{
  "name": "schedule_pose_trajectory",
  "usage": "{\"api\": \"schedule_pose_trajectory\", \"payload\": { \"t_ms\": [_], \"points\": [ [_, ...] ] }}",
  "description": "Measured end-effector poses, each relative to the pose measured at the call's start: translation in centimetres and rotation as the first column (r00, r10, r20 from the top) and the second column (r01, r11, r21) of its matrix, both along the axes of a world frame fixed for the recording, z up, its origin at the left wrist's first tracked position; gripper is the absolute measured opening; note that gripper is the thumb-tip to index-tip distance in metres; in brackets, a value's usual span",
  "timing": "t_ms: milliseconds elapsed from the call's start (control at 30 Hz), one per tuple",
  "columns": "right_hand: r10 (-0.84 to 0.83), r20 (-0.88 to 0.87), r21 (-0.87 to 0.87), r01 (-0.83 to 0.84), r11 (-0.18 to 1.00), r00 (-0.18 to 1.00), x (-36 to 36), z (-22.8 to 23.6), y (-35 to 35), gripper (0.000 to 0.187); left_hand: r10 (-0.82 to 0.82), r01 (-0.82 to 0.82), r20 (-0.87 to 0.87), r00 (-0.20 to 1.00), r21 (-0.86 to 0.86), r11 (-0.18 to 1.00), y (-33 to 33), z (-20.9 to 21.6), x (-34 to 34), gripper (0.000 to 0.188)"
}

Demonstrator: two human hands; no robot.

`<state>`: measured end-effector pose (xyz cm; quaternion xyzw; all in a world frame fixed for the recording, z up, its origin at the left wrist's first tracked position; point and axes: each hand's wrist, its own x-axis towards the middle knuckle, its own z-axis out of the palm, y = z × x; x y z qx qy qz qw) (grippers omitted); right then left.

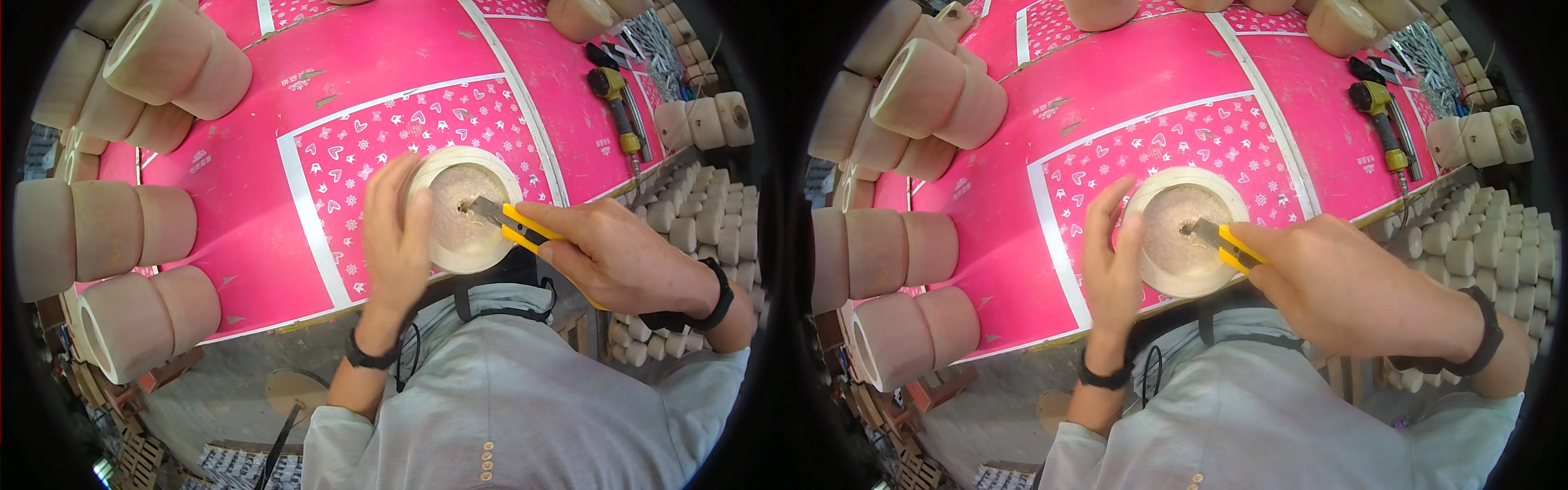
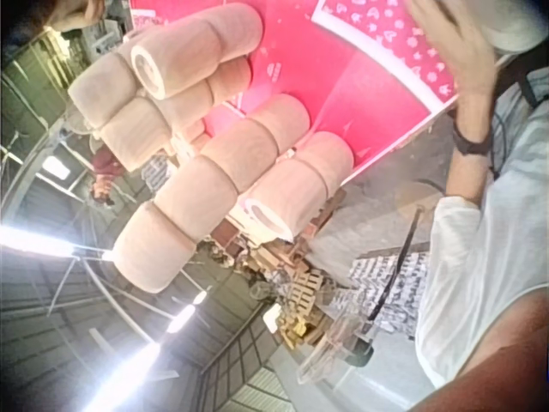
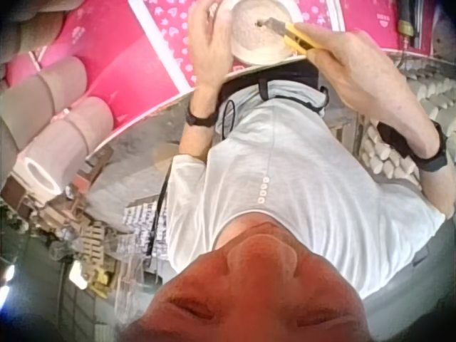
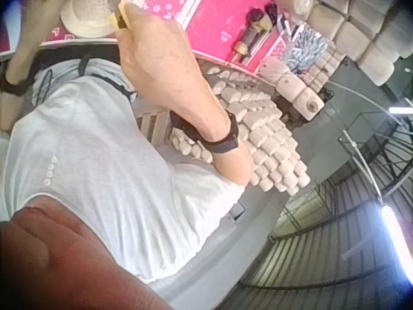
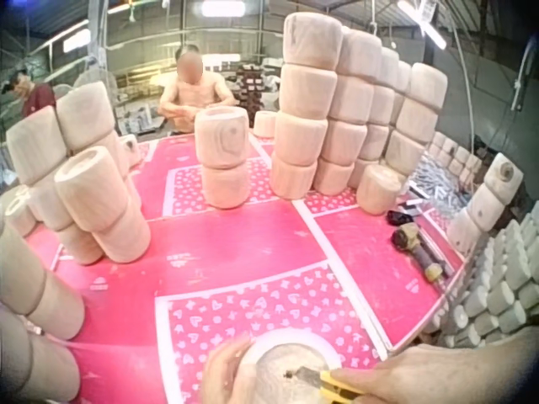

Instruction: Finishing and stacking hollow wooden cylinders using a utility knife.

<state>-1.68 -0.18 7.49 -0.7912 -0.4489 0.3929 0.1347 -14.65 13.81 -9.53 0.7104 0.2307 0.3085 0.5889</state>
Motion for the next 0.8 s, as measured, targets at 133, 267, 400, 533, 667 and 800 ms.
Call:
{"api": "schedule_pose_trajectory", "payload": {
  "t_ms": [133,267,400,533,667,800],
  "points": [
    [-0.028,-0.041,-0.081,0.025,0.996,0.999,-0.2,0.2,0.1,0.041,-0.255,0.258,0.047,0.966,-0.077,0.963,2.9,-0.5,1.3,0.036],
    [-0.047,-0.016,-0.05,0.046,0.998,0.999,-0.3,0.3,-0.3,0.034,-0.186,0.191,0.105,0.977,-0.044,0.981,1.0,-0.4,1.2,0.032],
    [-0.049,-0.011,0.054,0.05,0.997,0.999,-0.9,-0.5,-0.8,0.034,0.057,-0.071,0.113,0.992,0.124,0.99,-2.4,-0.5,0.7,0.032],
    [-0.054,0.023,0.04,0.053,0.998,0.998,-0.9,-0.8,-1.3,0.034,0.094,-0.109,0.113,0.989,0.137,0.985,-3.0,-0.8,0.7,0.032],
    [-0.053,0.04,0.107,0.049,0.993,0.998,-0.9,-0.9,-1.5,0.036,0.092,-0.11,0.122,0.988,0.152,0.982,-3.0,-1.0,0.7,0.033],
    [-0.015,0.023,0.007,0.015,1.0,1.0,-1.6,-1.4,-1.3,0.038,0.117,-0.138,0.128,0.985,0.177,0.975,-3.6,-1.1,0.6,0.033]
  ]
}}
